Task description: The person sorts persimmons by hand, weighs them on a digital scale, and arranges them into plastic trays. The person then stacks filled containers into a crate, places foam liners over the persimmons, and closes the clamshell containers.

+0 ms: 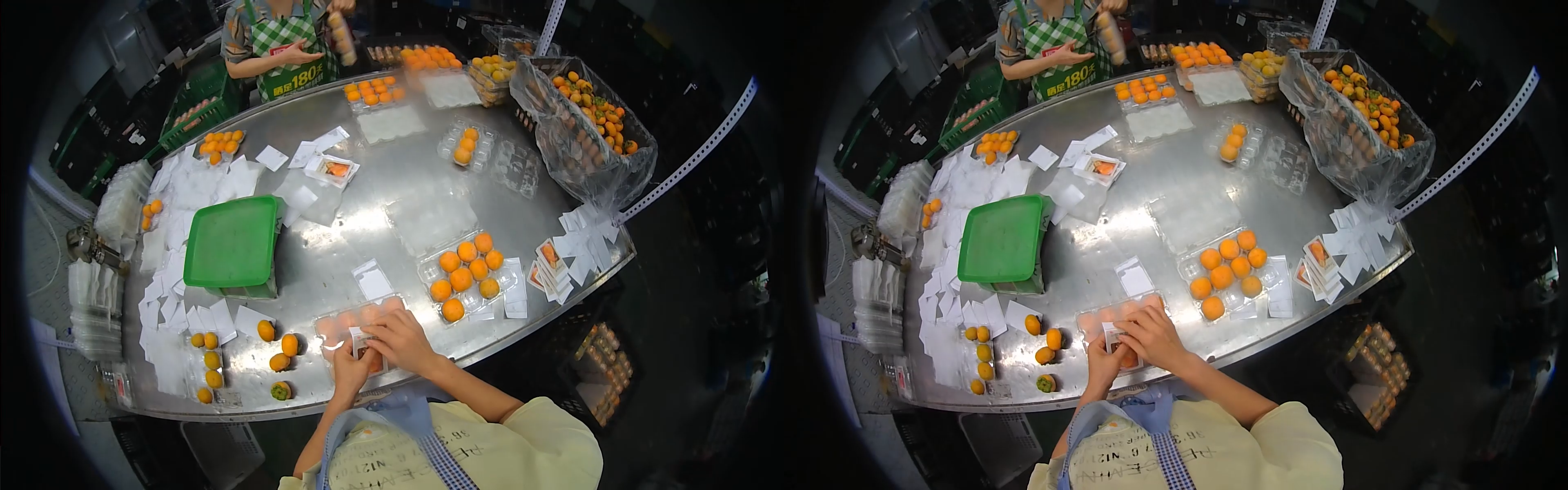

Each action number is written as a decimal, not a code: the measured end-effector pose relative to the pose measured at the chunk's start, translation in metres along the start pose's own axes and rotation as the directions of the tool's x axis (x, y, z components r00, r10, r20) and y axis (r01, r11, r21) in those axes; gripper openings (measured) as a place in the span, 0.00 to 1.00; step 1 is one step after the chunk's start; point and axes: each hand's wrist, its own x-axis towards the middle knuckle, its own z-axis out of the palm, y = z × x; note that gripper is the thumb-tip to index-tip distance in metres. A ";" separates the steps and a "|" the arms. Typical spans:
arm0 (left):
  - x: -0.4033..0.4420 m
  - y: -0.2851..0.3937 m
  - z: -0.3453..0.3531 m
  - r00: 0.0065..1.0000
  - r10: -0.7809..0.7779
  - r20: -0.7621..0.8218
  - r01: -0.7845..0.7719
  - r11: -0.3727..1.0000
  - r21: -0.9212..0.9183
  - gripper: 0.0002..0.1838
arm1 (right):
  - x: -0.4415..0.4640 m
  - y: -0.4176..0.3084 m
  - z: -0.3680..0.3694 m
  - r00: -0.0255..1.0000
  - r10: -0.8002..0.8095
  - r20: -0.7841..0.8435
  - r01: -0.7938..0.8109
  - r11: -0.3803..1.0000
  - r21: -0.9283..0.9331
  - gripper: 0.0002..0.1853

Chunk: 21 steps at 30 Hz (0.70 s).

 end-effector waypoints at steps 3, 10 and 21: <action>-0.004 0.002 -0.001 0.996 0.034 0.084 -0.020 0.986 -0.168 0.10 | -0.001 0.001 -0.001 0.999 -0.035 -0.008 0.034 0.999 -0.011 0.12; 0.003 0.008 -0.016 0.954 -0.271 0.126 0.298 0.894 -0.335 0.22 | -0.003 0.002 0.004 0.987 -0.155 -0.050 0.156 0.988 0.011 0.10; 0.003 -0.017 -0.016 0.935 -0.351 0.047 0.355 0.930 -0.102 0.16 | -0.019 0.003 0.013 0.985 -0.169 -0.021 0.168 0.986 -0.014 0.08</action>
